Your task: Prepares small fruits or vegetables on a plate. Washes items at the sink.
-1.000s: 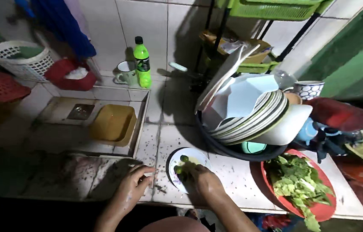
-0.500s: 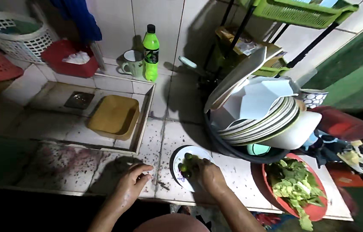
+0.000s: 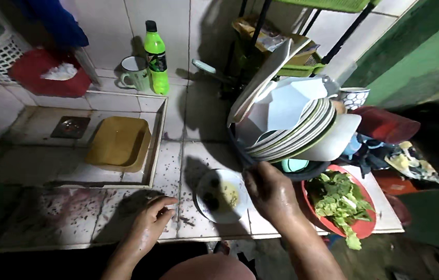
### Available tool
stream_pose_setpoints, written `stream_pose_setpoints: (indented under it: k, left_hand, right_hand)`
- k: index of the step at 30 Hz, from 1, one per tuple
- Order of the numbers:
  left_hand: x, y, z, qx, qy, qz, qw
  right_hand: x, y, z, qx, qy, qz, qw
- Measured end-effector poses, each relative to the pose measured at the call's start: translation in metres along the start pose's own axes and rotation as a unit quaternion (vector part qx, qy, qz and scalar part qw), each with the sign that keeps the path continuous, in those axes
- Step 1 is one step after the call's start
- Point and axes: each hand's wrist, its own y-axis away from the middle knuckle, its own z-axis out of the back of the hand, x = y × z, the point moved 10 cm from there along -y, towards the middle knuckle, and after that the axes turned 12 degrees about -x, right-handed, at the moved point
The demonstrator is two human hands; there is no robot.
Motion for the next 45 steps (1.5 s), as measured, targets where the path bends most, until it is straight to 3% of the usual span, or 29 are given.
stream_pose_setpoints:
  k: [2, 4, 5, 6, 8, 11, 13, 15, 18, 20, 24, 27, 29, 31, 33, 35, 38, 41, 42, 45]
  left_hand:
    - [-0.002, -0.001, -0.003, 0.001, 0.0, -0.006, 1.0]
    - [-0.006, -0.001, -0.006, 0.003, -0.002, -0.016, 1.0]
    - [-0.008, 0.0, -0.009, 0.014, -0.002, -0.013, 1.0]
    - [-0.012, -0.002, -0.011, 0.028, 0.0, -0.009, 1.0]
    - [-0.013, -0.006, -0.016, 0.041, 0.014, -0.01, 0.999]
    - [-0.011, -0.005, -0.023, 0.078, 0.009, -0.004, 0.997]
    - [-0.017, -0.009, -0.029, 0.101, 0.007, 0.009, 0.995]
    - [-0.014, -0.012, -0.032, 0.101, 0.021, 0.016, 0.995]
    - [0.008, -0.017, -0.028, 0.083, 0.062, 0.022, 0.994]
    - [0.012, -0.021, -0.024, 0.08, 0.044, 0.037, 0.995]
    - [0.0, -0.022, -0.014, 0.068, -0.063, 0.096, 0.991]
    - [-0.006, -0.017, -0.005, 0.063, -0.04, 0.096, 0.993]
    - [-0.014, -0.016, 0.001, 0.043, -0.003, 0.069, 0.997]
    - [-0.021, -0.007, 0.006, 0.024, 0.013, 0.054, 0.998]
    - [-0.014, 0.002, 0.015, -0.035, -0.036, 0.073, 0.996]
    - [0.002, 0.004, 0.023, -0.042, -0.073, 0.073, 0.994]
    - [0.005, -0.002, 0.022, -0.038, -0.067, 0.042, 0.996]
    - [-0.013, -0.006, 0.003, -0.013, -0.02, 0.044, 0.999]
    - [-0.019, -0.007, -0.005, 0.013, -0.022, 0.05, 0.998]
    - [-0.029, -0.009, -0.024, 0.082, -0.038, 0.055, 0.994]
  right_hand:
    - [0.004, -0.004, 0.005, -0.004, -0.059, 0.02, 0.998]
    - [-0.014, 0.024, -0.042, 0.132, -0.013, -0.037, 0.991]
    - [-0.029, 0.049, -0.071, 0.242, 0.03, -0.104, 0.964]
    - [-0.041, 0.068, -0.088, 0.299, 0.05, -0.15, 0.941]
    - [-0.053, 0.072, -0.083, 0.272, 0.028, -0.177, 0.945]
    - [-0.071, 0.072, -0.034, 0.175, -0.047, -0.172, 0.968]
    - [-0.1, 0.096, -0.007, 0.188, -0.107, -0.223, 0.95]
    - [-0.141, 0.146, 0.015, 0.223, -0.143, -0.331, 0.906]
    - [-0.229, 0.24, 0.048, 0.225, -0.045, -0.503, 0.833]
    - [-0.291, 0.287, 0.073, 0.197, 0.055, -0.572, 0.794]
    - [-0.381, 0.311, 0.119, 0.17, 0.207, -0.621, 0.737]
    - [-0.412, 0.314, 0.14, 0.124, 0.205, -0.645, 0.725]
    - [-0.406, 0.308, 0.143, 0.132, 0.188, -0.644, 0.729]
    - [-0.371, 0.298, 0.123, 0.257, 0.166, -0.614, 0.728]
    - [-0.316, 0.279, 0.086, 0.396, 0.124, -0.531, 0.739]
    - [-0.248, 0.234, 0.052, 0.47, 0.09, -0.428, 0.767]
    - [-0.151, 0.14, 0.008, 0.415, 0.058, -0.283, 0.863]
    - [-0.077, 0.079, -0.043, 0.29, -0.007, -0.134, 0.948]
    - [-0.061, 0.072, -0.063, 0.298, -0.009, -0.116, 0.948]
    - [-0.035, 0.073, -0.111, 0.415, 0.058, -0.144, 0.897]
